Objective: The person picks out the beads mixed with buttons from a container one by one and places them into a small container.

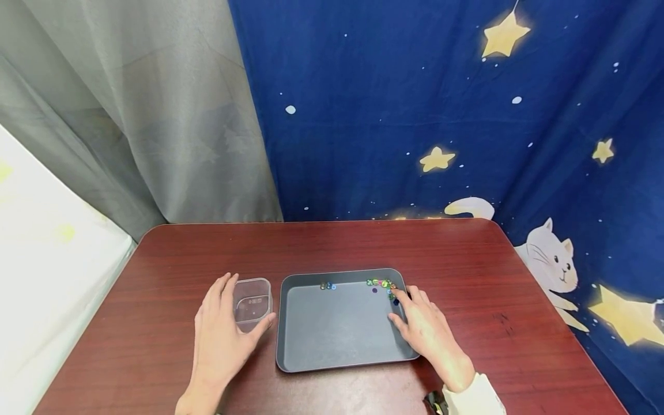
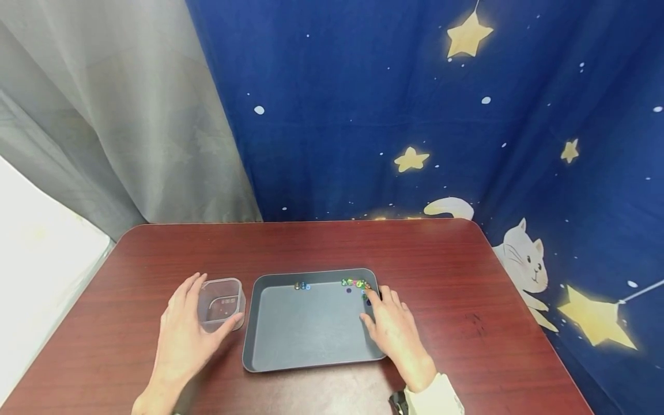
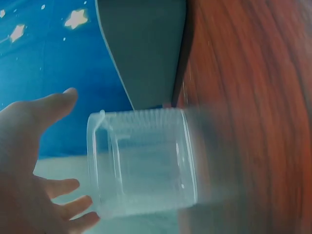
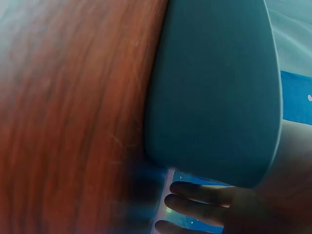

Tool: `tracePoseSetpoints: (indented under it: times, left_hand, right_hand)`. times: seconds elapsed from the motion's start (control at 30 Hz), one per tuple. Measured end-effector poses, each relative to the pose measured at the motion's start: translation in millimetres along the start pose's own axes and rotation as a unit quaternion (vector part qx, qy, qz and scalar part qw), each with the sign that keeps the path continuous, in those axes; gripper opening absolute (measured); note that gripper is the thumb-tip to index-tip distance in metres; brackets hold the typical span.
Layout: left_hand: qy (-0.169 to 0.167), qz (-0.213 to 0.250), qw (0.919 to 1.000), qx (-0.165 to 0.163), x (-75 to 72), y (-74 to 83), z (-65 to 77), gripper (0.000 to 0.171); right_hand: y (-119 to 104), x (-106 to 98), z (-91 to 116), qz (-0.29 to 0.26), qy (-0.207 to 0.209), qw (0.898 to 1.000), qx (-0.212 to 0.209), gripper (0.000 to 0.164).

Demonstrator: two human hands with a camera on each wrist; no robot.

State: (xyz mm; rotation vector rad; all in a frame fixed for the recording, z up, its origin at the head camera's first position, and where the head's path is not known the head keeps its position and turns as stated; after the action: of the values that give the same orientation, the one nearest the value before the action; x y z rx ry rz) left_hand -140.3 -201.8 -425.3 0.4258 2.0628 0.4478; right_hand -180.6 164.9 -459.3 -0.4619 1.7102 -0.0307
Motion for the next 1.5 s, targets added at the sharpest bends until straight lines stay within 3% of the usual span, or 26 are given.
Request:
tracePoseSetpoints:
  times: [0.2,0.37,0.63,0.9,1.13,1.5]
  left_hand:
    - [-0.053,0.025,0.9977,-0.034,-1.4,-15.6,2.5,0.111]
    - [-0.093,0.049,0.9937,-0.040,-0.6,-23.1,4.3,0.119]
    - [-0.127,0.064,0.9889,-0.045,2.6,-30.5,7.5,0.118]
    - [-0.125,0.084,0.9878,-0.039,5.1,-37.2,7.2,0.105]
    - [-0.141,0.075,0.9851,-0.062,10.3,-43.3,7.0,0.107]
    - [-0.128,0.113,0.9843,-0.045,14.2,-45.5,5.4,0.094]
  right_hand:
    - [1.1,0.8,-1.7,0.009,0.013,1.000,-0.006,0.045]
    - [1.7,0.2,-3.1,0.017,0.018,1.000,-0.008,0.041]
    - [1.7,-2.0,-4.7,0.019,0.019,1.000,-0.002,0.035]
    - [2.2,-1.5,-7.0,0.018,0.027,0.999,-0.004,0.029]
    - [2.6,0.1,-7.3,0.003,0.017,1.000,0.002,0.024]
    - [1.9,-0.2,-9.3,0.004,0.018,1.000,0.000,0.022]
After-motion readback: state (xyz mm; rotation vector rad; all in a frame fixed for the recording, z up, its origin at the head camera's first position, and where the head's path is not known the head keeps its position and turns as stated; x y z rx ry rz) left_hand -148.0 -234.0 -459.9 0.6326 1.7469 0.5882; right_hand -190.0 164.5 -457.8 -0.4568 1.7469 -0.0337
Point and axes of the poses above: each hand's wrist, its own z-axis away from the middle knuckle, its own x-axis out of the palm, y = z × x, the point moved 6 cm from there along -z, towards the middle knuckle, and after that the axes turned 3 degrees about -z, right-handed, at the moved point
